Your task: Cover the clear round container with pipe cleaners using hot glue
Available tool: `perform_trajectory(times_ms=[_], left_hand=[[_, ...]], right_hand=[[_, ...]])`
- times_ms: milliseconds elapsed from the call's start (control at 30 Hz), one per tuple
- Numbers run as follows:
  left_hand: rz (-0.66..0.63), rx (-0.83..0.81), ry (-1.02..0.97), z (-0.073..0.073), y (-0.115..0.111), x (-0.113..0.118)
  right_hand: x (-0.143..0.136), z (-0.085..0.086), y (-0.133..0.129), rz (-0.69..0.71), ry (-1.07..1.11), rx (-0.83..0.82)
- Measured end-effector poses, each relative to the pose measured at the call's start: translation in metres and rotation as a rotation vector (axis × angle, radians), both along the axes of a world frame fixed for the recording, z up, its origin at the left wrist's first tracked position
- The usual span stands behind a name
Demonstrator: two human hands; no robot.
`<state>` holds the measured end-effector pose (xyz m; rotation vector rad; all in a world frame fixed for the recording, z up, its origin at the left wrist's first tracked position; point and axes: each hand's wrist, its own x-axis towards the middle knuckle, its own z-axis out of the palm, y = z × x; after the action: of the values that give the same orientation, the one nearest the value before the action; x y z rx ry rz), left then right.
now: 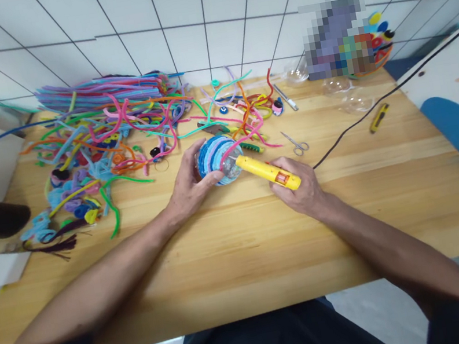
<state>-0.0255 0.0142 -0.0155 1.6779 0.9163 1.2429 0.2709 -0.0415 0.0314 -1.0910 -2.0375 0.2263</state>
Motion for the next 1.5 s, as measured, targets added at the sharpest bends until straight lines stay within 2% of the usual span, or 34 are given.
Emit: perform_trajectory(times_ms=[333, 833, 1067, 1367, 1500], left_hand=[[0.005, 0.028, 0.019, 0.0005, 0.0006, 0.0007], [-0.007, 0.002, -0.01, -0.0004, 0.0006, 0.0006], [0.0, 0.008, -0.01, 0.0018, -0.0007, 0.0018], [-0.006, 0.011, -0.025, -0.0004, 0.0012, 0.0024], [-0.003, 0.001, -0.021, 0.0012, 0.0003, 0.0025]], right_hand=[[-0.001, 0.0012, 0.0005, 0.001, 0.01, 0.055], [0.0, -0.0017, 0.0002, 0.02, 0.015, -0.008], [-0.0016, -0.0012, 0.0001, -0.031, 0.038, 0.006], [-0.004, -0.0038, -0.0023, 0.059, -0.017, 0.05], [-0.0023, -0.0035, -0.0004, -0.003, -0.011, 0.039]])
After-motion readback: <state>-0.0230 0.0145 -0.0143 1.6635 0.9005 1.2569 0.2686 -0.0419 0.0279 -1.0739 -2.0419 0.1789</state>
